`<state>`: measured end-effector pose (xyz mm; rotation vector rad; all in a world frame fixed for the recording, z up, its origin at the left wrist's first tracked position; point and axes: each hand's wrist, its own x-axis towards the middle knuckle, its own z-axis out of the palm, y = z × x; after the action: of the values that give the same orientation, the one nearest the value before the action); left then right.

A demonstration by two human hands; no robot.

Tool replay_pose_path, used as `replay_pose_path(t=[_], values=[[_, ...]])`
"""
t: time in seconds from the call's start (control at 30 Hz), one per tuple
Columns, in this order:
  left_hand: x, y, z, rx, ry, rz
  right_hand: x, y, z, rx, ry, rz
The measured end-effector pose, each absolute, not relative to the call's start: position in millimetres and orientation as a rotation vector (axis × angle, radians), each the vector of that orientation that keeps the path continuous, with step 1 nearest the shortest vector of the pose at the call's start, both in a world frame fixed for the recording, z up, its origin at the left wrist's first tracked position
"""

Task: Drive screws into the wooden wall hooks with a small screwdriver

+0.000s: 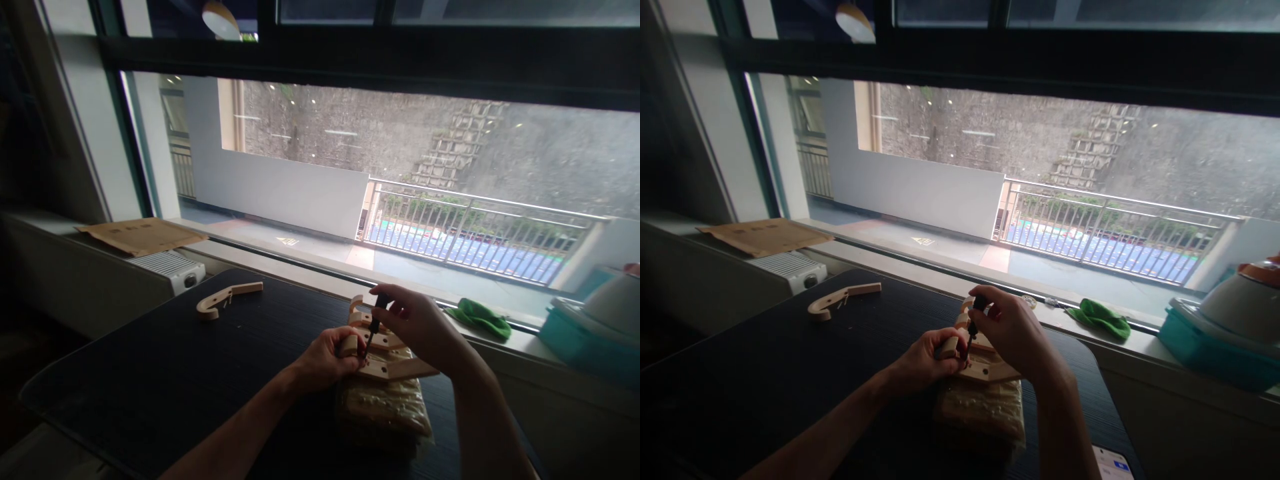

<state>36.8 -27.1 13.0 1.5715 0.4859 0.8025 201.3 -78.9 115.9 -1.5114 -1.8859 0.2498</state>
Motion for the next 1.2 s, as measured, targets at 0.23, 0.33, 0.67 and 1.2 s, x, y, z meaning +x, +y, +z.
replay_pose_path(t=[0.23, 0.33, 0.67, 1.2], values=[[37.0, -26.2, 11.6, 1.568, 0.473, 0.804, 201.0, -79.6, 115.6, -1.467, -1.916, 0.286], [37.0, -26.7, 11.5, 1.563, 0.472, 0.807, 202.0, -79.7, 116.7, -1.473, -1.912, 0.272], [36.5, -27.7, 14.6, 1.587, 0.480, 0.819, 203.3, -78.1, 115.3, -1.475, -1.860, 0.303], [36.5, -28.6, 16.4, 1.516, 0.527, 0.777, 210.3, -72.7, 111.4, -1.462, -1.849, 0.299]])
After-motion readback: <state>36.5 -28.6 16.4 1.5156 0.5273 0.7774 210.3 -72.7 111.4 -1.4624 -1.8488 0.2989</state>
